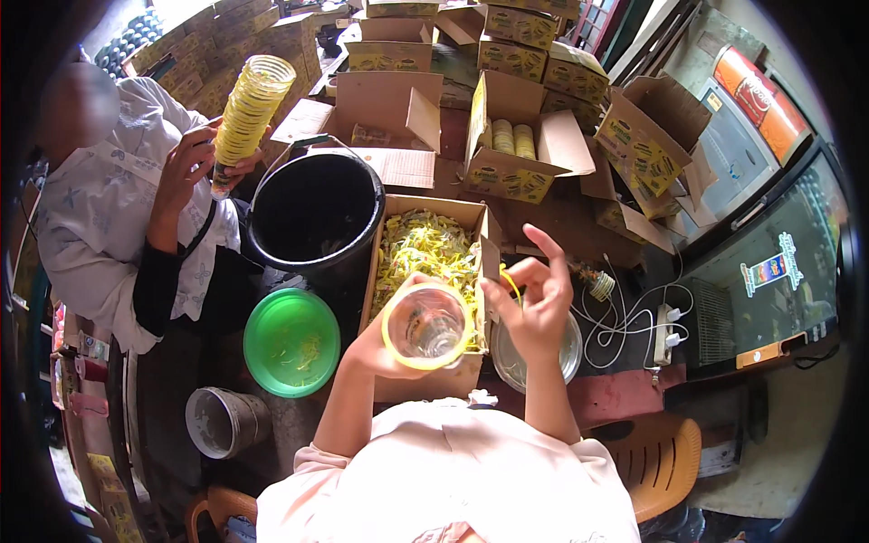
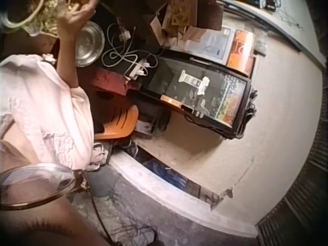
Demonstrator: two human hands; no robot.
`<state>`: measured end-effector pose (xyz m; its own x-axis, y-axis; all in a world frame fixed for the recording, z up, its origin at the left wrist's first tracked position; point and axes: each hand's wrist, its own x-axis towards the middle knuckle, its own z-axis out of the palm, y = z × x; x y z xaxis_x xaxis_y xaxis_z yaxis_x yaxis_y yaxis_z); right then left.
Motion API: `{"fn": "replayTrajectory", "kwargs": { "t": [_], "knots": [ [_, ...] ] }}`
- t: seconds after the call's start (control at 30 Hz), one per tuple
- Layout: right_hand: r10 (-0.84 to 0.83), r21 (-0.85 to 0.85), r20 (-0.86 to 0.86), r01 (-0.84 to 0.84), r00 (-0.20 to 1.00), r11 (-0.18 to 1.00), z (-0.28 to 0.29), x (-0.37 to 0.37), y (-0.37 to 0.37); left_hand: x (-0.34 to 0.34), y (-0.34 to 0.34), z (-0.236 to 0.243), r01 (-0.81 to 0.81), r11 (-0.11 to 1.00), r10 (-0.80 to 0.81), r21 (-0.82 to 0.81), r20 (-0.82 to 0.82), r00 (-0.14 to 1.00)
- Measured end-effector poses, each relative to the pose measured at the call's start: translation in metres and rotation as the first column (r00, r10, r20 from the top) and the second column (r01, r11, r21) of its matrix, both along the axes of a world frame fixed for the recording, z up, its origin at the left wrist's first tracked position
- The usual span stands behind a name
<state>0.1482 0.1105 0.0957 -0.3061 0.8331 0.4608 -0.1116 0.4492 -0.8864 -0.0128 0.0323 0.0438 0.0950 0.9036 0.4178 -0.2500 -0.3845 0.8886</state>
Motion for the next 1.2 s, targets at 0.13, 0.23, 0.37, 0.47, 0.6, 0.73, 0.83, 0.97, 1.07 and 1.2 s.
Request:
{"fn": "replayTrajectory", "kwargs": {
  "t": [0.13,0.23,0.37,0.47,0.6,0.73,0.83,0.97,1.07,1.2],
  "knots": [
    [0.343,-0.338,-0.112,-0.361,0.933,0.869,-0.042,-0.022,0.044,0.001,-0.002,0.000,0.236,0.962,-0.271,0.134,0.459,0.846],
    [-0.052,0.166,0.902,-0.234,0.430,0.958,-0.118,-0.035,0.057,0.003,-0.006,0.000,0.265,0.944,-0.329,0.195,0.588,0.739],
    [-0.144,0.285,0.872,-0.245,0.468,0.927,-0.122,-0.030,0.034,-0.002,-0.017,-0.005,0.247,0.956,-0.291,0.160,0.645,0.706],
    [-0.004,0.129,0.704,-0.122,0.710,0.984,-0.081,-0.026,0.024,-0.003,-0.027,0.003,0.210,0.974,-0.219,0.089,0.625,0.749],
    [-0.226,0.342,0.354,0.099,0.907,0.935,-0.029,-0.020,-0.008,-0.004,-0.033,0.008,-0.113,0.992,0.123,-0.051,0.294,0.948],
    [-0.242,0.627,0.111,0.121,0.964,0.769,0.007,0.002,-0.035,0.002,-0.038,0.020,-0.421,0.903,0.422,0.082,0.010,0.906],
    [-0.288,0.821,0.109,0.077,0.951,0.565,0.021,0.013,-0.048,0.005,-0.041,0.022,-0.473,0.869,0.486,0.148,-0.072,0.871],
    [-0.339,0.870,0.177,0.014,0.924,0.493,0.026,0.020,-0.058,0.006,-0.047,0.027,-0.495,0.830,0.552,0.256,-0.262,0.791],
    [-0.311,0.857,0.150,0.033,0.939,0.513,0.022,0.023,-0.057,0.010,-0.050,0.033,-0.517,0.818,0.572,0.252,-0.256,0.779],
    [-0.282,0.528,-0.120,0.302,0.952,0.794,-0.021,0.010,-0.019,-0.003,-0.014,0.003,-0.405,0.912,0.402,-0.067,-0.047,0.914]
  ]
}}
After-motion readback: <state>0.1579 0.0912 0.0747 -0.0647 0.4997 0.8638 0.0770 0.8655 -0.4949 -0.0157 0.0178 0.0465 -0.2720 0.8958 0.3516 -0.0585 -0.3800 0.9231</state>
